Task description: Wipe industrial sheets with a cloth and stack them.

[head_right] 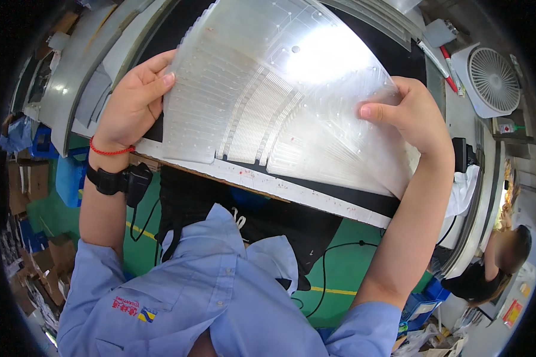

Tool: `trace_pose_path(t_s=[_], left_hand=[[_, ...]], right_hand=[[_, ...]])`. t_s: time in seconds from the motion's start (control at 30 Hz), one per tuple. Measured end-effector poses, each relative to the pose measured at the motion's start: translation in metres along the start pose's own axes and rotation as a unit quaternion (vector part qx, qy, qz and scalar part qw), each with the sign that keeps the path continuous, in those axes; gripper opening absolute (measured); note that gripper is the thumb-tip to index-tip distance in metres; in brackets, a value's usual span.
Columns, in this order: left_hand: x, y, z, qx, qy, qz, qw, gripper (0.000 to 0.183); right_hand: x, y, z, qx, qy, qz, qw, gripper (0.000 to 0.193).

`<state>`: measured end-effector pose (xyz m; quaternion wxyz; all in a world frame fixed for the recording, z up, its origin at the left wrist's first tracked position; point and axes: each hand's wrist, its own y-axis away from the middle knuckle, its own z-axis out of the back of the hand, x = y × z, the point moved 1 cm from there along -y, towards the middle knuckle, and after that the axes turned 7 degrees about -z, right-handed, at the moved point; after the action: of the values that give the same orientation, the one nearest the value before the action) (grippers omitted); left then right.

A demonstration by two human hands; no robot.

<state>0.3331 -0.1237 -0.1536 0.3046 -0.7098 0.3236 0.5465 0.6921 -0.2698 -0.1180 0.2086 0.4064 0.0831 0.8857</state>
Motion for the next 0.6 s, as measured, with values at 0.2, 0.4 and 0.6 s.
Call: trace_pose_path(t_s=[0.2, 0.4, 0.6], left_hand=[[0.0039, 0.0009, 0.0018, -0.022, -0.005, -0.012, 1.0, 0.045], [0.0042, 0.0017, 0.0011, -0.023, -0.024, -0.011, 0.999, 0.046], [0.0038, 0.0003, 0.0009, -0.02, -0.02, -0.006, 1.0, 0.047]], right_hand=[[0.0002, 0.0011, -0.0004, -0.001, -0.011, 0.001, 1.0, 0.033], [-0.0005, 0.0022, -0.0013, -0.012, -0.021, 0.003, 1.0, 0.033], [-0.0046, 0.0011, 0.0004, -0.029, -0.01, 0.005, 1.0, 0.033]])
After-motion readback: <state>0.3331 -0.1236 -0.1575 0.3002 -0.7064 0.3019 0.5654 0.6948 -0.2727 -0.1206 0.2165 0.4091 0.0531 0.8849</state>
